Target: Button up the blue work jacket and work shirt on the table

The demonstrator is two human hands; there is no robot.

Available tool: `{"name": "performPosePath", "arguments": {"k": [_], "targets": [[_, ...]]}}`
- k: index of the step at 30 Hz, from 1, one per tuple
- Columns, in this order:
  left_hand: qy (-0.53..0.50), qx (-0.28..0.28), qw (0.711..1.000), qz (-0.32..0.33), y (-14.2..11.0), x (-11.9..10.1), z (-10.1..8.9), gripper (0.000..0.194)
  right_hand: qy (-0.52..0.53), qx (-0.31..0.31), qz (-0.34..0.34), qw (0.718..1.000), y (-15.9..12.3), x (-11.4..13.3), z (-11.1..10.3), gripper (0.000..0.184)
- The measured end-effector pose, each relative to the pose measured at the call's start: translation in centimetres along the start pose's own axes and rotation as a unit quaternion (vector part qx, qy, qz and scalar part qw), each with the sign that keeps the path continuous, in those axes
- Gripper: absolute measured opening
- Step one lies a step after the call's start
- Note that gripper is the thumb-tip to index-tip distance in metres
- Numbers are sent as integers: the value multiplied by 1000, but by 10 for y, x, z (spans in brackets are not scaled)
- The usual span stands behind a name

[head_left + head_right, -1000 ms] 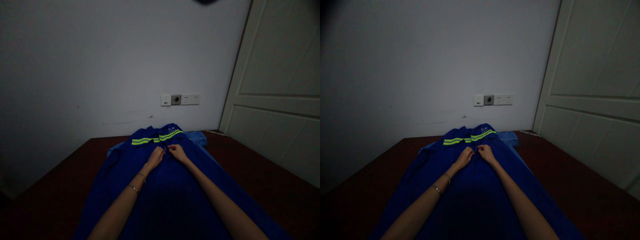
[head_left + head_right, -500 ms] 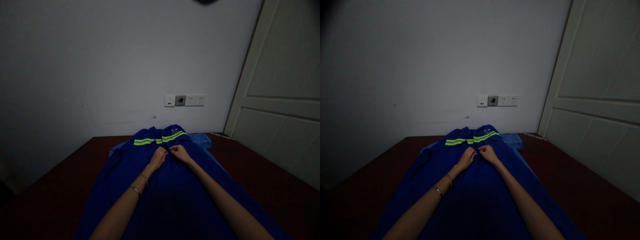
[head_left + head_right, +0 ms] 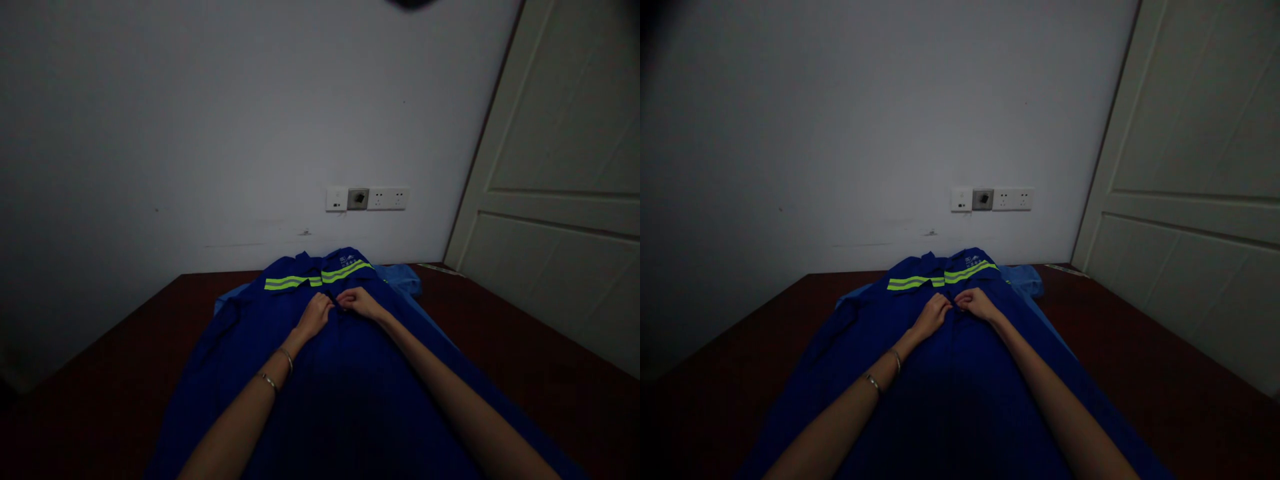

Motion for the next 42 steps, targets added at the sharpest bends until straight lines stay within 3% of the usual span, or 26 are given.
{"name": "performPosePath", "arguments": {"k": [8,16,22,29,31,34,38,42], "targets": [[-34,-5,999,-6,1,-3,-6,18,-56,24,-49,997,13,6,-1,10],[-31,-2,1000,-2,3,-1,-3,19,-114,44,-72,990,14,7,3,13],[-34,-1,999,-22,2,3,-1,19,-236,35,-152,959,6,33,10,12],[-43,33,998,-18,10,2,-8,12,-340,40,-194,920,-2,45,16,12],[-58,43,996,-44,17,8,-15,13,-367,30,-200,908,-4,49,16,12],[-111,88,981,-135,21,24,-15,20,-408,20,-196,892,-7,55,17,11],[-192,147,935,-260,13,40,-2,38,-452,26,-204,868,-11,61,23,12],[-266,164,886,-343,0,48,12,28,-473,30,-214,854,-13,64,27,12]]}}
Point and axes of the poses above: each hand's wrist, its own y-axis towards the middle knuckle, its own z-axis out of the palm, x = y × z, the point moved 10 cm from there along y, towards the middle knuckle, and after that the axes turned 6 degrees about y, right-handed, at the moved point
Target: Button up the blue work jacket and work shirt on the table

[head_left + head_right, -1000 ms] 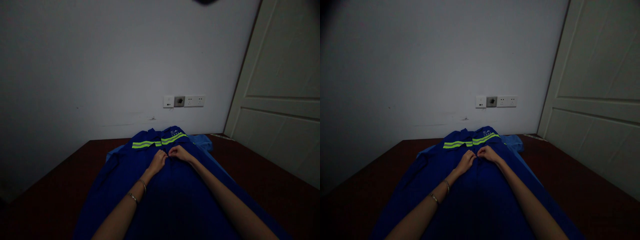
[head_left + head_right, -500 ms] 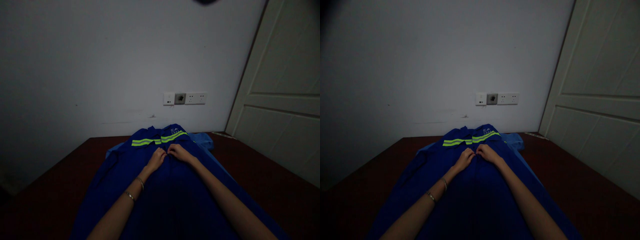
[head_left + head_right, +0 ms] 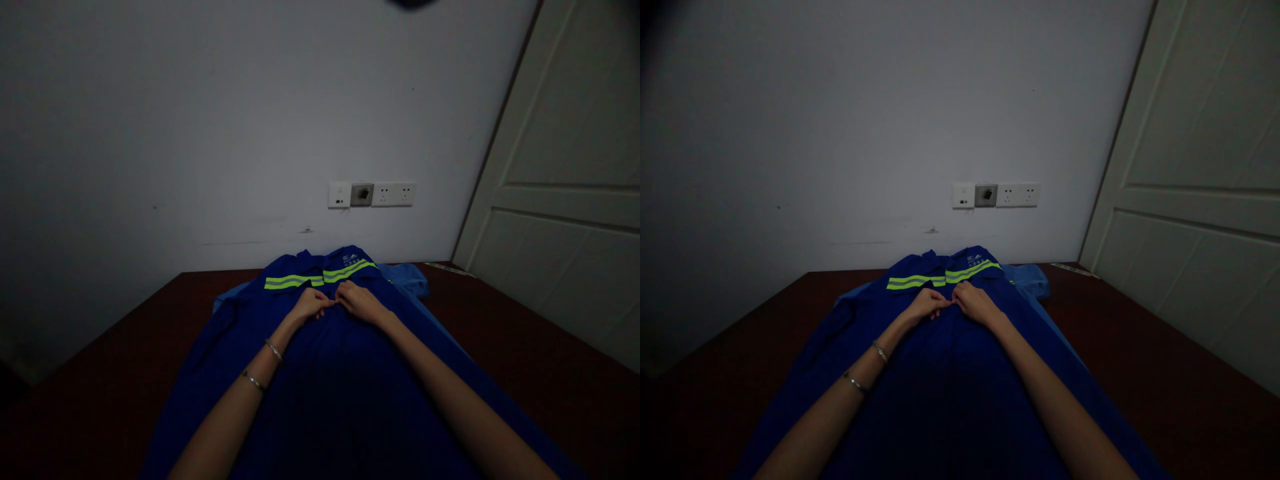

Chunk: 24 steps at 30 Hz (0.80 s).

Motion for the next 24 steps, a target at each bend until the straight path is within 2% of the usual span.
{"name": "performPosePath", "arguments": {"k": [7,10,14,18,24], "targets": [[-104,14,994,-27,1,7,3,10,27,-6,14,1000,-1,-2,-2,10],[-105,14,994,-27,2,8,2,10,55,-29,32,998,-1,-7,-5,9],[-77,19,997,-5,3,5,3,9,110,-51,88,989,1,-24,1,11],[-20,24,999,21,6,2,4,10,184,-60,146,970,4,-43,11,11],[63,20,996,56,6,-4,5,3,316,-3,242,917,3,-61,39,15]]}}
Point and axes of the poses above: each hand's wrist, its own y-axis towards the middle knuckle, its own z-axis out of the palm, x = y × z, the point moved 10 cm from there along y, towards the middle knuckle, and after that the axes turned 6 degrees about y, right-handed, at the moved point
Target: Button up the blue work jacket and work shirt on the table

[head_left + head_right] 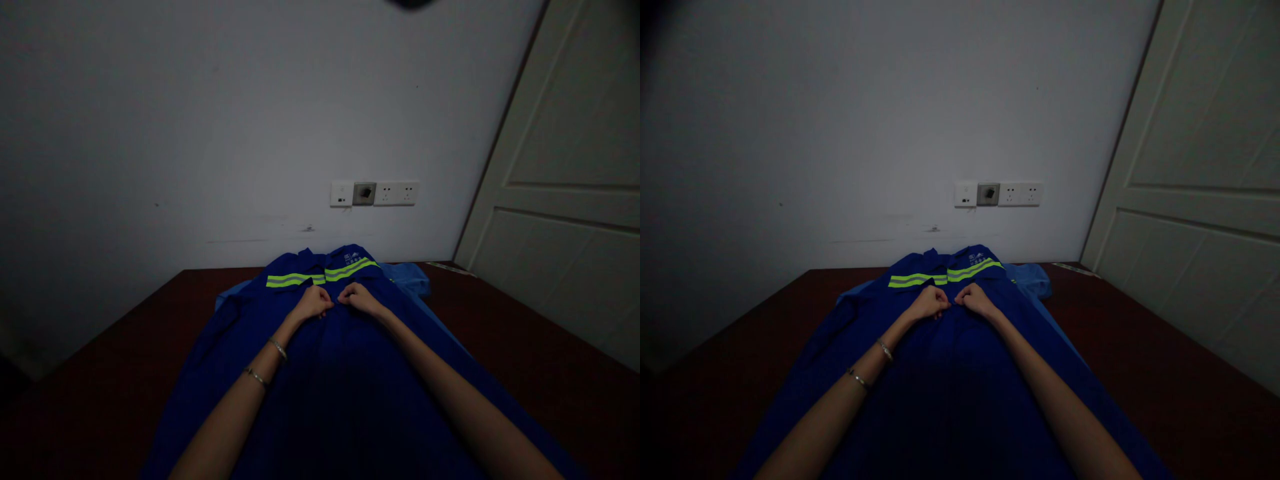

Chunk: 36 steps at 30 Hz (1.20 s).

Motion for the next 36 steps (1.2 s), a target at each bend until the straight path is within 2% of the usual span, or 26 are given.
{"name": "performPosePath", "arguments": {"k": [3,5,10,12,14,16,19,21,26,31,33,36], "targets": [[35,-14,999,10,-1,-2,-1,6,37,-4,47,998,0,-11,2,17],[50,-24,998,12,-3,-2,-3,6,31,-11,49,998,-2,-11,0,16],[62,-25,998,0,-7,-10,-12,14,-65,-66,-17,996,-12,19,-22,19],[71,-10,997,1,-12,-19,-15,16,-88,-58,-26,994,-19,30,-26,18],[81,41,996,7,-21,-28,-10,15,-102,-31,-27,994,-28,36,-25,15],[93,133,987,3,-35,-33,7,13,-110,-8,-29,993,-39,39,-21,15],[120,275,954,-28,-62,-29,37,10,-125,20,-26,992,-56,36,-14,19],[141,320,936,-47,-75,-25,48,8,-133,30,-21,990,-66,32,-11,21],[181,295,936,-55,-82,-18,52,5,-133,31,-14,990,-86,30,-4,22],[144,251,956,-53,-83,-10,52,9,-127,30,-10,991,-104,36,5,23],[136,233,962,-34,-84,-11,50,9,-120,22,-21,992,-109,41,7,23],[156,197,967,34,-84,-25,39,7,-120,7,-33,992,-115,45,9,22]]}}
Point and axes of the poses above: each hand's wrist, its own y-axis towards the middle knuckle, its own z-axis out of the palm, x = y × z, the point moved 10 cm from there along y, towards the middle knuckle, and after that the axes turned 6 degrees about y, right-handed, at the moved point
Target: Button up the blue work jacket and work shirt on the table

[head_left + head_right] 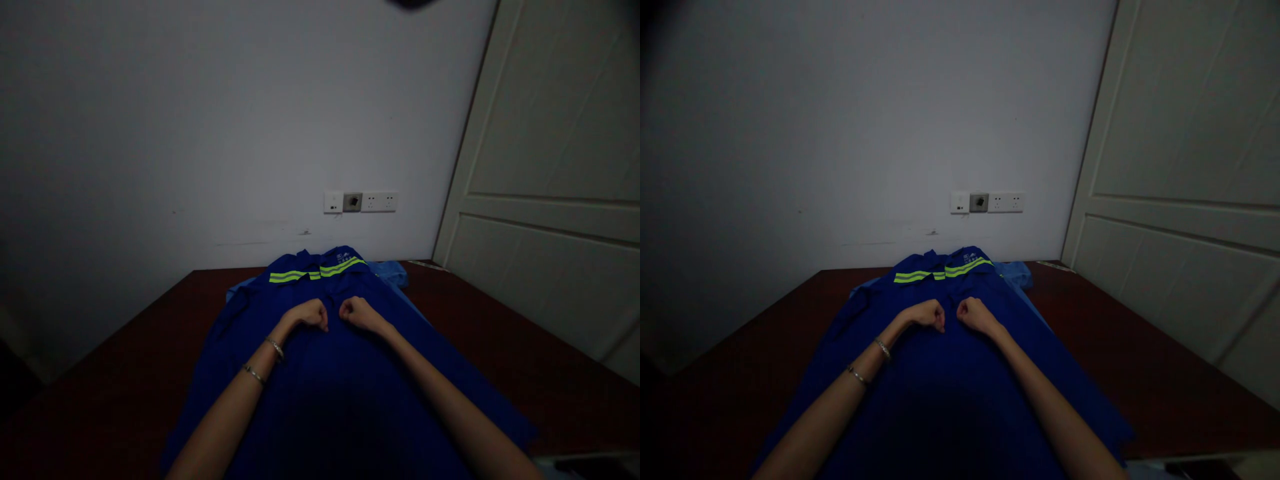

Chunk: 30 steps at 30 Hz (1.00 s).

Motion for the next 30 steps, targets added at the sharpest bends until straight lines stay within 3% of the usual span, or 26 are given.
{"name": "performPosePath", "arguments": {"k": [4,9,13,19,26,30], "targets": [[28,-79,994,77,-13,-20,-35,8,-21,-28,0,999,-4,0,-1,22],[-85,-103,982,132,-26,-25,-61,14,-31,-46,12,998,-10,-2,-1,24],[-194,-83,973,90,-31,-4,-54,22,-28,-53,10,998,-14,2,2,24],[-244,-125,961,45,-37,23,-43,24,-48,-51,-14,997,-19,16,17,18],[-256,-199,946,-14,-38,43,-30,30,-229,-42,9,972,-20,33,35,25],[-265,-229,936,-37,-40,53,-22,31,-282,-41,31,958,-18,38,41,26]]}}
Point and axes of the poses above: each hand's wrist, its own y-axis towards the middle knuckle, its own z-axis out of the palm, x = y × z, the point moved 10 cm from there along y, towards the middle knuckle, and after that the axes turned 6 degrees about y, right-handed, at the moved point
